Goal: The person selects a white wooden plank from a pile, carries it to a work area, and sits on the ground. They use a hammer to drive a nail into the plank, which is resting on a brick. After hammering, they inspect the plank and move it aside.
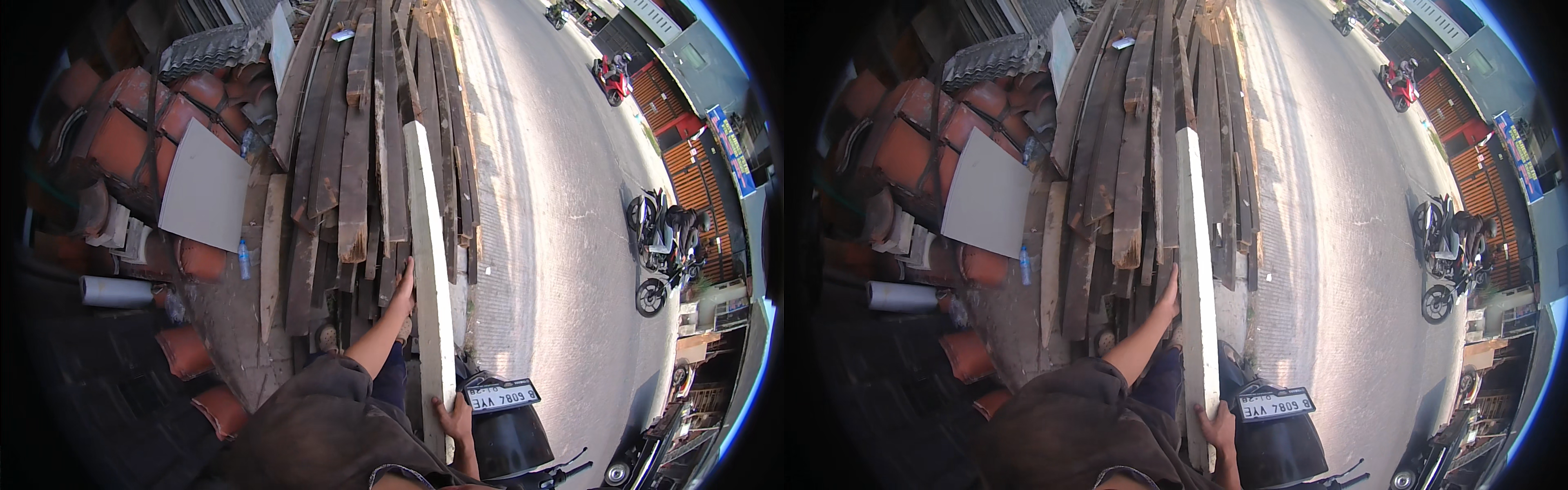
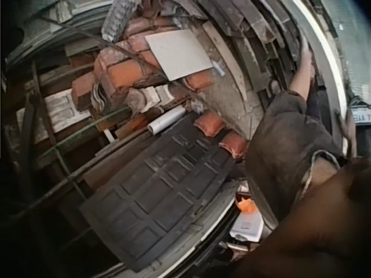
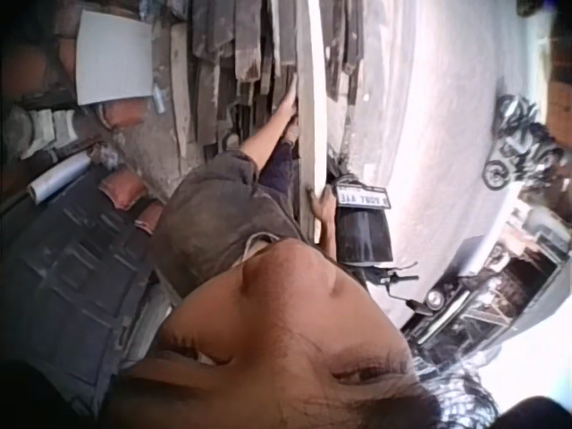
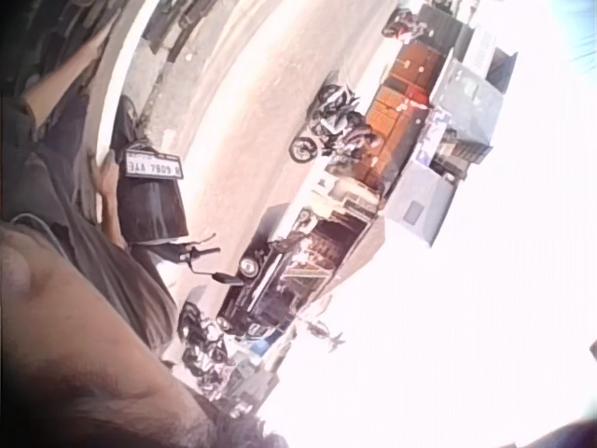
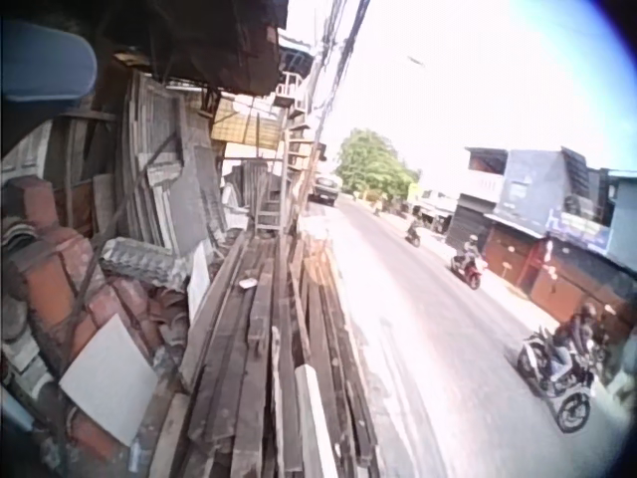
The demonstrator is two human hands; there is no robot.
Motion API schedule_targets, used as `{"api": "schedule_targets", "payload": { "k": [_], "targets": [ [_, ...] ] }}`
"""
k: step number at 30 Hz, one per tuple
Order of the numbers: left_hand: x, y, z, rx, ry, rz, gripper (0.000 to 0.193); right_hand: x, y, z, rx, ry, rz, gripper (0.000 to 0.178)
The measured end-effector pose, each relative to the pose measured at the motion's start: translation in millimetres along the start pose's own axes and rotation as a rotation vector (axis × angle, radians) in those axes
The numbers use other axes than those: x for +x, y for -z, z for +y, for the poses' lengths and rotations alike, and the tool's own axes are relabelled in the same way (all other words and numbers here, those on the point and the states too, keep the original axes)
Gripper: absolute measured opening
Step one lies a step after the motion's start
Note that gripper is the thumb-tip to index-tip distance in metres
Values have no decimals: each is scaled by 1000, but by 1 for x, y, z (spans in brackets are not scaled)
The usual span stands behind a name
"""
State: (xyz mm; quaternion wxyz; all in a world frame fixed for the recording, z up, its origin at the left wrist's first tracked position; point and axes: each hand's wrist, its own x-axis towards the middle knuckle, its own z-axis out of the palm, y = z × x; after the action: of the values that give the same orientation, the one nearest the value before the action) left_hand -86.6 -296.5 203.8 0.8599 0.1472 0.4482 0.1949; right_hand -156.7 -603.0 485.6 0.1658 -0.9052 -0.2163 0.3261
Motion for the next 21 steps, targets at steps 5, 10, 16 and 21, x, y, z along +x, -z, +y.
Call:
{"api": "schedule_targets", "payload": {
  "k": [5, 10, 16, 21],
  "targets": [
    [-34, -42, -3, 403, 57, -45, 110, 1, -33, 33, 46, -72, 141, 59],
    [-62, -66, 0, 385, 89, -58, 107, 15, -39, 58, 75, -50, 141, 57],
    [-26, -44, -2, 412, 108, -63, 113, 4, -23, 36, 72, -65, 149, 57],
    [-8, -25, -13, 321, 100, -127, 113, 21, -69, 71, 66, -70, 151, 61]
  ]
}}
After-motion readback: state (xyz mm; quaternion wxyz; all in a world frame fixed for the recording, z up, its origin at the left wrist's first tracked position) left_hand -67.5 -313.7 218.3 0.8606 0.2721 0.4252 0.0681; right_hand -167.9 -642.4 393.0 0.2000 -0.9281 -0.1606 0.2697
